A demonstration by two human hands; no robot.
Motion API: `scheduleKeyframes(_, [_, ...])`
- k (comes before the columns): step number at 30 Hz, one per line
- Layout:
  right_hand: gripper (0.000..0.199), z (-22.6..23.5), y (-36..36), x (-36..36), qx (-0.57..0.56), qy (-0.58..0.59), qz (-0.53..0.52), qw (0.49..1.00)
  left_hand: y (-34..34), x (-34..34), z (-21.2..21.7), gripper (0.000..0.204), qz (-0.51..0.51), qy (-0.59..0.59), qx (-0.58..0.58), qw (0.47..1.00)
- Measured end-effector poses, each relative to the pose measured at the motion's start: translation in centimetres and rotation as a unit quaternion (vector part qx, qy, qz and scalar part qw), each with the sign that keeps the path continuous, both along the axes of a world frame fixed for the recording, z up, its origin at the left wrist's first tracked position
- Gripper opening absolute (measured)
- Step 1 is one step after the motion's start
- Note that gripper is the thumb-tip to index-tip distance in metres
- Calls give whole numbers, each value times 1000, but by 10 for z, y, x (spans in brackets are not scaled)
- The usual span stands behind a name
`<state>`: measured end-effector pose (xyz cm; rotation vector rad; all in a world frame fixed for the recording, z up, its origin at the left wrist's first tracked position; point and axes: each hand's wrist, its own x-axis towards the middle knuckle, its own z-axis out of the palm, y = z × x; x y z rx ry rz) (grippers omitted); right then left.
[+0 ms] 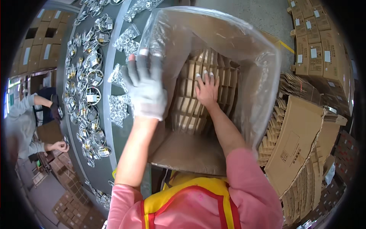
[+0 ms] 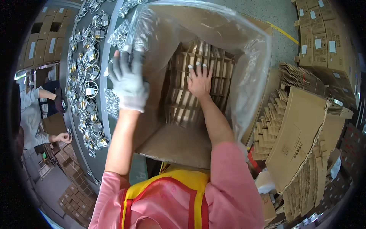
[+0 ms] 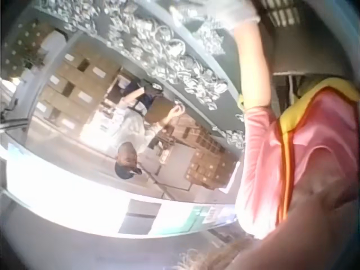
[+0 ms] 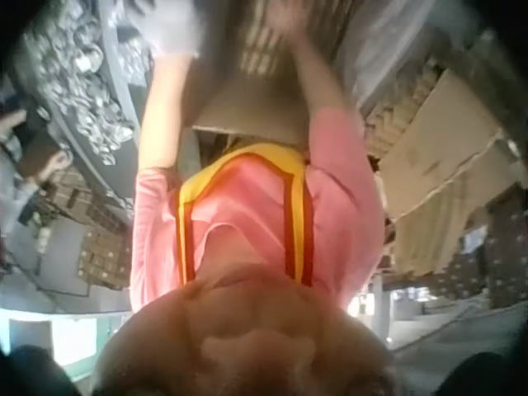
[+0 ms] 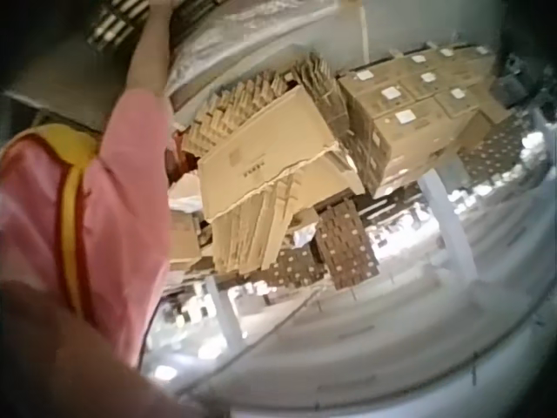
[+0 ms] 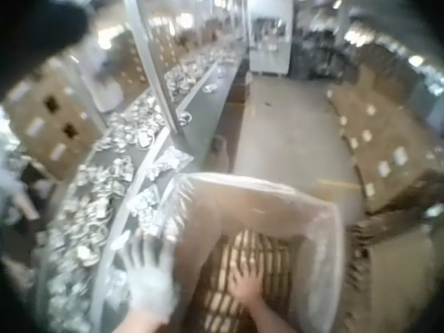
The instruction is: Collect small electronic components from a table and pack them into a box with cardboard separators.
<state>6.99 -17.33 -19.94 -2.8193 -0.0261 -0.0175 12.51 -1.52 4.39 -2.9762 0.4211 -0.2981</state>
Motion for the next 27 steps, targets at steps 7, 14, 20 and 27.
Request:
scheduleKeyframes(7, [47, -8, -34, 57, -75, -82, -187, 976, 66, -46, -20, 58, 120, 258, -333, 899])
scheduleKeyframes(14, [30, 13, -134, 119, 24, 245, -280, 928, 75, -100, -8, 36, 96, 258, -410, 869])
scheduleKeyframes(20, [35, 15, -12, 67, -87, -126, -89, 984, 88, -133, -13, 41, 162, 248, -385, 874])
scheduleKeyframes(27, [40, -10, -3, 60, -144, -182, 48, 972, 87, -153, -12, 52, 171, 282, -423, 844])
